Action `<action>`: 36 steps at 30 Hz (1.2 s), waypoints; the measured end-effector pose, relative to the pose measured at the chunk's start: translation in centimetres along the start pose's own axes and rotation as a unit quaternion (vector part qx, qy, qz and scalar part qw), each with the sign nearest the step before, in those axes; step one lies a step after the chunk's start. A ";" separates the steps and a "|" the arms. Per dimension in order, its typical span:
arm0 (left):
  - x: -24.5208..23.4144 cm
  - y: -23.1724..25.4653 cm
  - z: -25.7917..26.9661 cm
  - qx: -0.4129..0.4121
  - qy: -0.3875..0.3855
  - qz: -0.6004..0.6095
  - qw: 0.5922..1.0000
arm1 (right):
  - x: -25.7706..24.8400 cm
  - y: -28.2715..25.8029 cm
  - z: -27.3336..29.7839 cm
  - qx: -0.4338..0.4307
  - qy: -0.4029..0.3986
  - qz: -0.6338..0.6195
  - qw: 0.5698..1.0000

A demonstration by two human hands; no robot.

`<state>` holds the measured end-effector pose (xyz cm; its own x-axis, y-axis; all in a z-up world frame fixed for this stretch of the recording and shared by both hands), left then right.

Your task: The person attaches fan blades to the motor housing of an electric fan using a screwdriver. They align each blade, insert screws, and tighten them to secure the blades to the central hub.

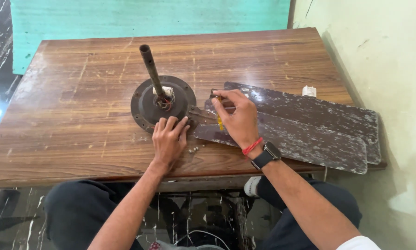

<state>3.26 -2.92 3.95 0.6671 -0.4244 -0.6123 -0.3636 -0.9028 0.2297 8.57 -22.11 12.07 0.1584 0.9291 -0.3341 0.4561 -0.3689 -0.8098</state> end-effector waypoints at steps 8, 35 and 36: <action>0.4 -1.5 0.5 -0.051 -0.022 0.037 0.998 | 0.0 4.0 -0.2 0.042 -0.034 0.063 0.997; -0.4 -9.0 -5.7 -0.104 -0.070 0.202 0.971 | 5.8 4.1 4.4 -0.028 -0.342 0.275 0.898; -0.3 -9.1 -5.8 -0.102 -0.072 0.186 0.974 | 5.9 4.0 4.2 -0.029 -0.339 0.271 0.900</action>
<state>10.08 4.99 6.44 0.4093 -0.7247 -0.5544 -0.4160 -0.6890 0.5934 7.61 -18.20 4.83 -0.1896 0.3769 -0.9067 0.5212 -0.7440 -0.4182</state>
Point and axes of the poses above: each hand's wrist, its own z-axis away from the middle knuckle, its own x-axis out of the palm, y = z × x, the point moved 8 cm from there along -z, towards the middle knuckle, and after that the axes turned 4 degrees about y, right-handed, at the moved point
